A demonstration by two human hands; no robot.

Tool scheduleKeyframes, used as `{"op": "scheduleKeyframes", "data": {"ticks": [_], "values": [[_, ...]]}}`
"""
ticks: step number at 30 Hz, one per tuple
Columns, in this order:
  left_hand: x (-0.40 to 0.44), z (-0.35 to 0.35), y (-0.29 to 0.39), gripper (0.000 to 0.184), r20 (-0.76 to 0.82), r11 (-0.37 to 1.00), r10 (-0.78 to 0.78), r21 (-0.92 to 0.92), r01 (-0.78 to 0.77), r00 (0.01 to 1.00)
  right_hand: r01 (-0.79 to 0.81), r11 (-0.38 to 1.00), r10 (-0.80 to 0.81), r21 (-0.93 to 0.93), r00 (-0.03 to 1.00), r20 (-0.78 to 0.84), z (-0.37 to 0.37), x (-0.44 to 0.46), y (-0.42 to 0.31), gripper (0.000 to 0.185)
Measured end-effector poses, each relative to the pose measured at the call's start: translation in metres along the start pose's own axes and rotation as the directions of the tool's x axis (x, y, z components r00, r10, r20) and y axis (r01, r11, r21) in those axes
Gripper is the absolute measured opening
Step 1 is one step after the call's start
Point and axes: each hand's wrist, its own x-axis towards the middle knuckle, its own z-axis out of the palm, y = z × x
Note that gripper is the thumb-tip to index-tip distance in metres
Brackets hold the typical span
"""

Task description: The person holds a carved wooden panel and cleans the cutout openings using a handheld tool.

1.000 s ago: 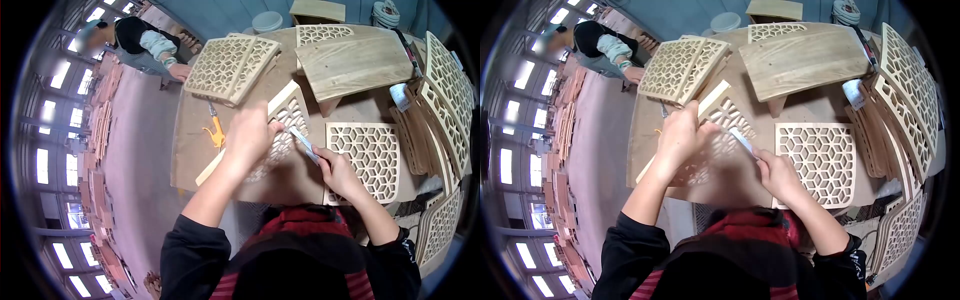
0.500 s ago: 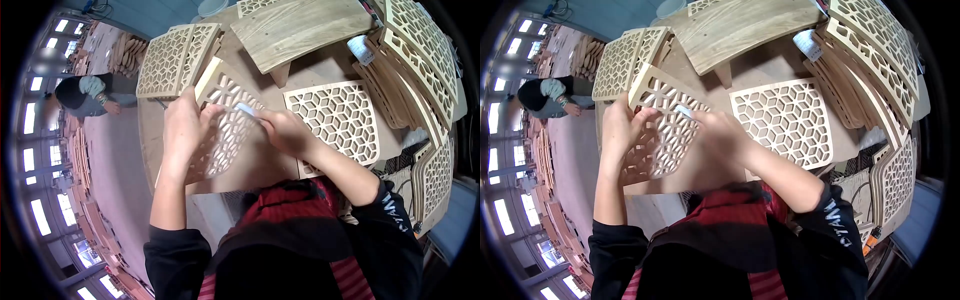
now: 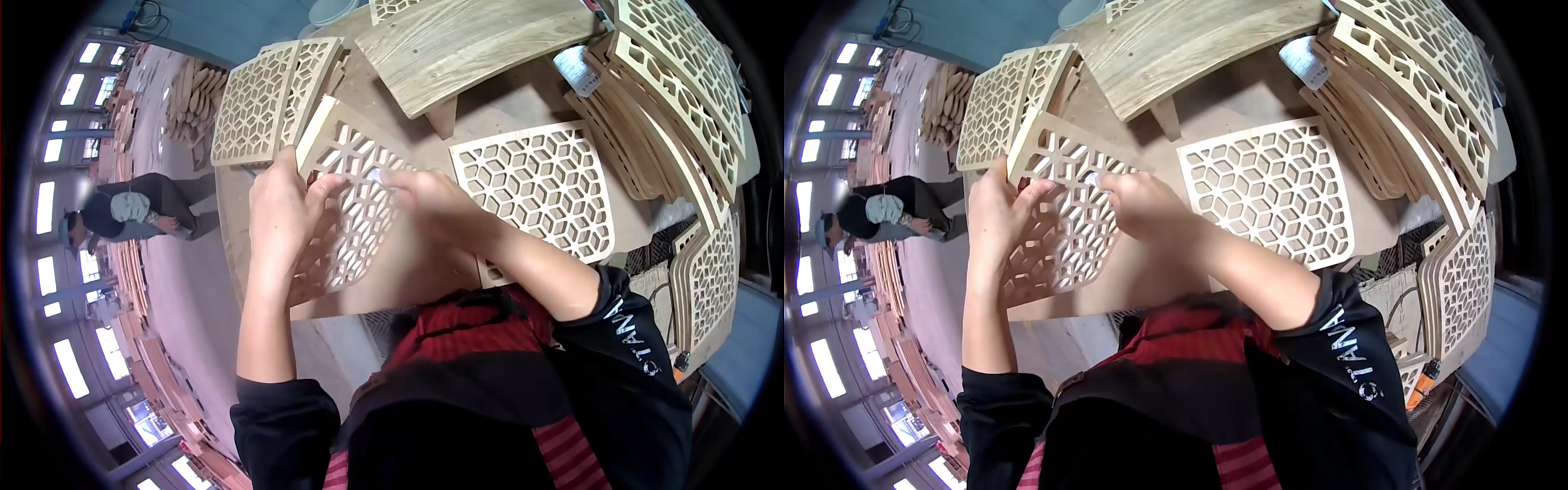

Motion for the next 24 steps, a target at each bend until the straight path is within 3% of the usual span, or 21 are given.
{"op": "scheduleKeyframes", "data": {"ticks": [1,7,8,11,12,15,16,19,23,24], "values": [[0.0,-0.001,0.0,0.041,0.004,1.0,-0.023,0.006,0.023,1.0,0.023,0.999,-0.024,0.039,1.0,0.012,0.001,-0.002,0.0,0.026],[-0.004,0.0,0.0,0.042,-0.009,1.0,0.026,0.006,-0.026,1.0,0.02,0.971,-0.008,-0.237,0.999,0.052,-0.03,-0.028,0.005,0.027],[-0.002,0.0,-0.003,0.042,-0.008,1.0,0.02,-0.012,-0.02,1.0,0.117,0.948,-0.125,-0.296,0.992,-0.008,-0.022,-0.017,0.007,0.026],[-0.002,0.003,0.0,0.044,-0.009,0.999,0.033,0.003,-0.033,0.999,-0.051,0.977,0.035,-0.207,0.996,-0.08,0.008,0.005,0.001,0.026],[-0.003,0.003,0.0,0.044,-0.012,0.999,0.037,0.008,-0.036,0.999,-0.05,0.988,0.044,-0.149,0.998,-0.038,0.002,0.006,-0.01,0.025],[-0.003,0.001,-0.002,0.044,-0.029,0.998,0.051,0.035,-0.05,0.998,0.144,0.979,-0.15,-0.147,0.988,-0.033,-0.003,-0.019,0.015,0.026],[-0.003,0.001,-0.002,0.044,-0.025,0.998,0.043,0.042,-0.042,0.999,-0.032,0.995,0.036,-0.091,0.998,0.046,-0.018,-0.036,0.009,0.027],[-0.001,0.002,0.0,0.043,-0.016,1.0,-0.009,-0.004,0.009,1.0,0.072,0.948,-0.078,-0.309,0.997,-0.005,-0.025,-0.029,0.007,0.028],[-0.003,0.004,0.0,0.042,-0.032,1.0,0.012,0.024,-0.012,0.999,-0.078,0.961,0.06,-0.266,0.995,-0.074,0.01,0.007,0.007,0.028],[-0.003,0.003,0.001,0.043,-0.026,0.999,-0.001,0.035,0.002,1.0,-0.025,0.964,0.006,-0.263,0.997,-0.073,0.011,0.009,0.008,0.029]]}}
